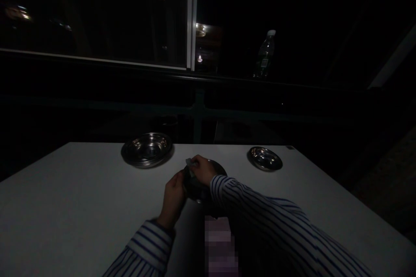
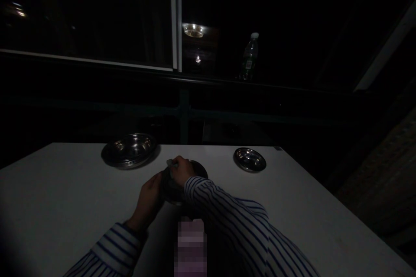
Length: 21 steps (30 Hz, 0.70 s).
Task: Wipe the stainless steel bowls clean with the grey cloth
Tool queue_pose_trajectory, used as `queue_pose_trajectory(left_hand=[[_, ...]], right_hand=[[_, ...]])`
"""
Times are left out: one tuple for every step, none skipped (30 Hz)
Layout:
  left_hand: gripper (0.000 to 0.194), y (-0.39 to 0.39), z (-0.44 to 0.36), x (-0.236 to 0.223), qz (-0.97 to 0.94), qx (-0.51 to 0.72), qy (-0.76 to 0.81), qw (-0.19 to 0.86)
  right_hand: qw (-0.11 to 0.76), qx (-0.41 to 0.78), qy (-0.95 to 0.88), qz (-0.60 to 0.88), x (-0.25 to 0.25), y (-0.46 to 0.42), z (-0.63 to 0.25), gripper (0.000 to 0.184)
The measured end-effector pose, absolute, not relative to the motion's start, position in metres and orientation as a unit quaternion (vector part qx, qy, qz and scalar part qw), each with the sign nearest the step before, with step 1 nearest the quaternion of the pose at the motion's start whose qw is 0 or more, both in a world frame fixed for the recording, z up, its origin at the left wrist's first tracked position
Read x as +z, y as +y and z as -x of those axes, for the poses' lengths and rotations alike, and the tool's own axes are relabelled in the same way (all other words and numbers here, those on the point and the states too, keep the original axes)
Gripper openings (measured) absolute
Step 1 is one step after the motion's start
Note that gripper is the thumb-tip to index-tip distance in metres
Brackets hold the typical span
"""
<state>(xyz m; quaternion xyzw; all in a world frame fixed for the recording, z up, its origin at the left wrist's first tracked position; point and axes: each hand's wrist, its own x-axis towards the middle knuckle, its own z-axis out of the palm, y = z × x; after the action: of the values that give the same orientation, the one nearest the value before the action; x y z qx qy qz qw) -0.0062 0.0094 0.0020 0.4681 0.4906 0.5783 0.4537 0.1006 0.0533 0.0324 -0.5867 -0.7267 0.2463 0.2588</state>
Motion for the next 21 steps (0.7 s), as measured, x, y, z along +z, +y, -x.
queue_pose_trajectory(left_hand=[[0.036, 0.010, 0.007, 0.002, -0.465, 0.579, 0.493, 0.454], [0.036, 0.010, 0.007, 0.002, -0.462, 0.579, 0.497, 0.453], [0.036, 0.010, 0.007, 0.002, -0.461, 0.578, 0.503, 0.448], [0.036, 0.010, 0.008, 0.003, -0.462, 0.577, 0.509, 0.442], [0.036, 0.010, 0.008, 0.003, -0.466, 0.576, 0.511, 0.435], [0.035, 0.010, 0.008, 0.004, -0.472, 0.575, 0.512, 0.430], [0.035, 0.009, 0.008, 0.005, -0.478, 0.573, 0.513, 0.424], [0.035, 0.009, 0.007, 0.005, -0.484, 0.572, 0.513, 0.420], [0.035, 0.009, 0.007, 0.005, -0.489, 0.570, 0.512, 0.417], [0.035, 0.009, 0.007, 0.005, -0.493, 0.570, 0.511, 0.413], [0.035, 0.010, 0.006, 0.004, -0.499, 0.569, 0.511, 0.408], [0.036, 0.010, 0.006, 0.004, -0.503, 0.569, 0.511, 0.404], [0.036, 0.011, 0.006, 0.003, -0.507, 0.569, 0.509, 0.400], [0.036, 0.011, 0.006, 0.001, -0.510, 0.570, 0.507, 0.397], [0.036, 0.012, 0.005, 0.000, -0.512, 0.572, 0.506, 0.394], [0.036, 0.014, 0.005, -0.002, -0.513, 0.573, 0.504, 0.391], [0.036, 0.015, 0.005, -0.003, -0.516, 0.573, 0.503, 0.391], [0.036, 0.016, 0.005, -0.005, -0.518, 0.571, 0.502, 0.392], [0.036, 0.017, 0.006, -0.006, -0.521, 0.568, 0.501, 0.394], [0.036, 0.018, 0.006, -0.008, -0.521, 0.564, 0.503, 0.395], [0.036, 0.019, 0.007, -0.009, -0.521, 0.561, 0.508, 0.395]], right_hand=[[0.254, 0.249, -0.736, 0.577, 0.031, 0.051, -0.098, 0.019], [0.243, 0.254, -0.749, 0.561, 0.030, 0.048, -0.096, 0.017], [0.230, 0.260, -0.763, 0.545, 0.030, 0.045, -0.094, 0.016], [0.215, 0.263, -0.777, 0.530, 0.030, 0.043, -0.093, 0.015], [0.202, 0.261, -0.788, 0.520, 0.031, 0.041, -0.093, 0.014], [0.191, 0.252, -0.797, 0.515, 0.033, 0.040, -0.094, 0.015], [0.183, 0.235, -0.804, 0.514, 0.036, 0.041, -0.096, 0.016], [0.178, 0.211, -0.810, 0.518, 0.040, 0.042, -0.099, 0.018], [0.172, 0.184, -0.813, 0.524, 0.044, 0.044, -0.104, 0.021], [0.166, 0.154, -0.816, 0.532, 0.047, 0.046, -0.109, 0.023], [0.158, 0.126, -0.816, 0.542, 0.051, 0.049, -0.115, 0.025], [0.146, 0.102, -0.815, 0.551, 0.054, 0.051, -0.121, 0.026], [0.134, 0.082, -0.813, 0.561, 0.056, 0.053, -0.127, 0.027], [0.122, 0.067, -0.810, 0.569, 0.058, 0.054, -0.132, 0.027], [0.111, 0.056, -0.808, 0.576, 0.059, 0.055, -0.135, 0.028], [0.103, 0.048, -0.807, 0.579, 0.059, 0.056, -0.137, 0.029], [0.096, 0.044, -0.809, 0.578, 0.059, 0.056, -0.136, 0.030], [0.090, 0.043, -0.815, 0.570, 0.058, 0.055, -0.134, 0.031], [0.086, 0.045, -0.826, 0.555, 0.057, 0.055, -0.129, 0.032], [0.082, 0.048, -0.840, 0.534, 0.056, 0.054, -0.123, 0.032], [0.076, 0.053, -0.856, 0.508, 0.055, 0.053, -0.116, 0.032]])
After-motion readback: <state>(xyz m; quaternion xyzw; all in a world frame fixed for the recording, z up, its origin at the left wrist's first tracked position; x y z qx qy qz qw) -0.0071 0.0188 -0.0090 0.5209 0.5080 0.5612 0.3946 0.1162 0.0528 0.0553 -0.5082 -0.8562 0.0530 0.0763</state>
